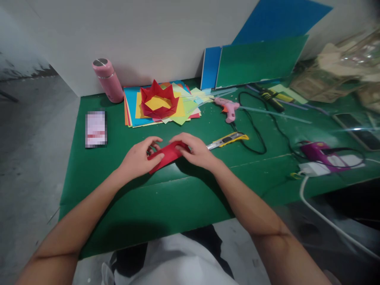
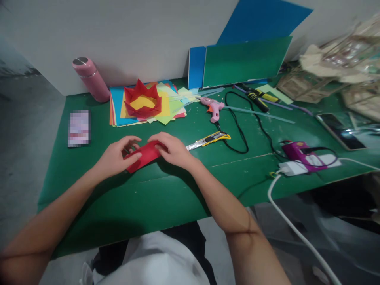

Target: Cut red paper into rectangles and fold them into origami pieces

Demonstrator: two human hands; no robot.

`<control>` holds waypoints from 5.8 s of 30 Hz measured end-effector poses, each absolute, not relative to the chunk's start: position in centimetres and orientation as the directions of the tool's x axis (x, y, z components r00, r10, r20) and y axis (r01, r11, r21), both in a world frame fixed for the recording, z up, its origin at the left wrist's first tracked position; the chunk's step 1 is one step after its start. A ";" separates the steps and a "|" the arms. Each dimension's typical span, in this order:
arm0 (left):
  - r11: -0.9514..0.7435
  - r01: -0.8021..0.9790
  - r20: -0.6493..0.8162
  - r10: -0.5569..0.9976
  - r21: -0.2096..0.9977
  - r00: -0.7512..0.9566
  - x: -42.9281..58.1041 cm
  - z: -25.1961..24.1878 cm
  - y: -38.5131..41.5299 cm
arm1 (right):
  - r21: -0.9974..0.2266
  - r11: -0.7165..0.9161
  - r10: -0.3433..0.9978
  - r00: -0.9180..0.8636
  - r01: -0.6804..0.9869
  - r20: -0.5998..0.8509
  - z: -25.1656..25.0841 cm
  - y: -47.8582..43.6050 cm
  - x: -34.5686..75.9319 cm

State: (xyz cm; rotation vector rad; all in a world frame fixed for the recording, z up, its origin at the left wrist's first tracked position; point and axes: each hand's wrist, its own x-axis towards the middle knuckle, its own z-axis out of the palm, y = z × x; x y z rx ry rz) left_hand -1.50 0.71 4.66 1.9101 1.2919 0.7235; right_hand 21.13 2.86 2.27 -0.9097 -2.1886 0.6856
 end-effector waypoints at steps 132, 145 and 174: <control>0.306 -0.169 -0.245 0.920 0.937 0.306 0.0 0.7 1.4 | -0.976 -0.210 0.893 -0.418 -0.056 -0.168 1.6 2.4 19.8; 0.233 -0.110 -0.230 0.973 0.966 0.032 0.7 0.7 1.2 | -0.991 0.078 0.896 -0.443 0.108 0.022 1.2 2.8 20.5; -0.291 0.193 0.320 0.938 0.937 -0.137 -0.7 -0.2 2.1 | -0.985 0.107 0.991 0.062 0.135 0.117 2.2 4.5 23.2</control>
